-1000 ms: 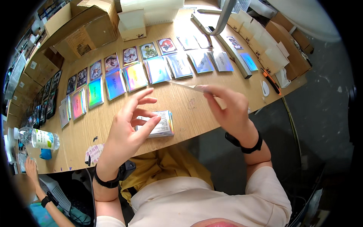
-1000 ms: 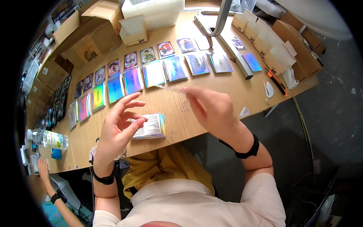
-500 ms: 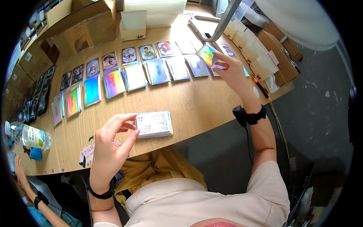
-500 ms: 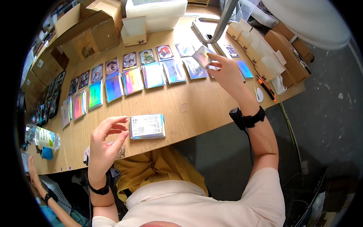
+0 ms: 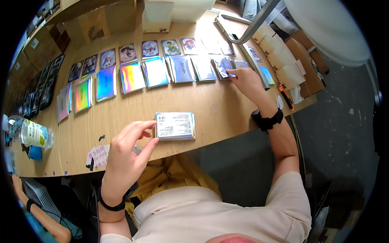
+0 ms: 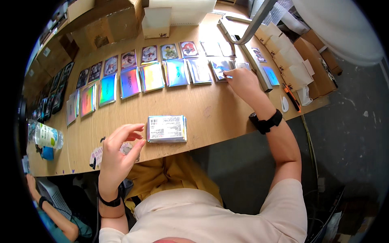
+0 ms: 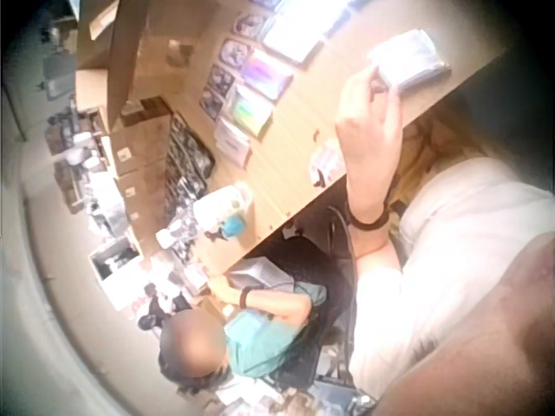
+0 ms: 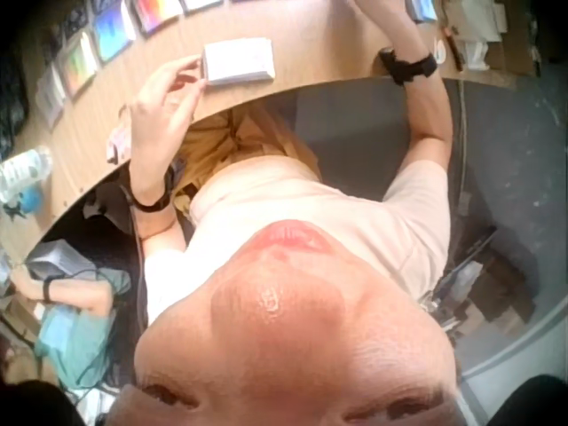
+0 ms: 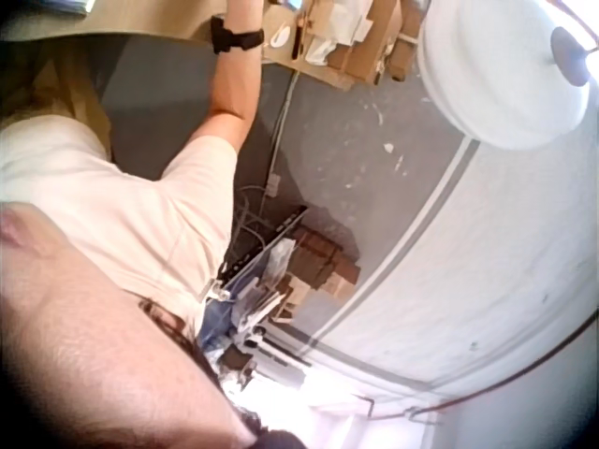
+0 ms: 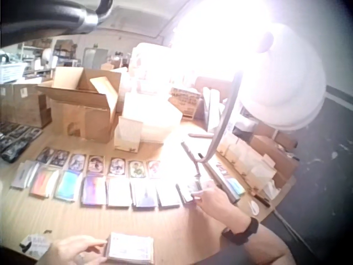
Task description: The person places individual holographic trading cards into clear protective sleeves one by one. They pick up a card, slide it into a sleeve, and set the sleeved card aside on the table, repeating this process for multiple cards.
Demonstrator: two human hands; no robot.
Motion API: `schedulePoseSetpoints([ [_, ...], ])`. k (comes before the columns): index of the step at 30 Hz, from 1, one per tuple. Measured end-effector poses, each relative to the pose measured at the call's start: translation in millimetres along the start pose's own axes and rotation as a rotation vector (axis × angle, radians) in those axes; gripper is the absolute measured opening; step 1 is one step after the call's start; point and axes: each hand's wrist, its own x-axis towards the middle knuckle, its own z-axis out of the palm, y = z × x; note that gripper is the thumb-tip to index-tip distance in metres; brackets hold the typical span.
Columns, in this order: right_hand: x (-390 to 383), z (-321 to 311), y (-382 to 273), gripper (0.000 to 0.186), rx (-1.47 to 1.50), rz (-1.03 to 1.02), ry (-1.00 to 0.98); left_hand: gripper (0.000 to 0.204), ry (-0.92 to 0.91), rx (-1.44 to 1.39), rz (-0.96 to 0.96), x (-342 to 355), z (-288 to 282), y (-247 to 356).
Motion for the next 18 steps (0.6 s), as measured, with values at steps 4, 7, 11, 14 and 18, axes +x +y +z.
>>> schedulePoseSetpoints([
  [4,-7.1,-19.8,-7.1,0.039,-0.057,-0.059,-0.095,0.031,-0.03,0.009,-0.012,-0.7,2.8,-5.2],
  [7,-33.7,-37.1,-59.3,0.053,0.309,-0.152,-0.109,0.032,-0.019,0.08,-0.023,-6.8,4.7,-11.0],
  [11,-89.9,-25.7,-116.7,0.065,0.312,-0.679,-0.103,0.035,-0.02,0.186,0.043,-8.6,10.5,-9.5],
  [14,-98.7,-10.1,-133.3,0.075,0.254,-0.644,-0.066,0.036,-0.025,0.191,0.02,-11.4,10.9,-7.4],
  [18,-100.3,-8.7,-137.0,0.083,0.364,-0.542,-0.106,0.037,-0.02,0.188,0.005,-15.6,7.8,-7.2],
])
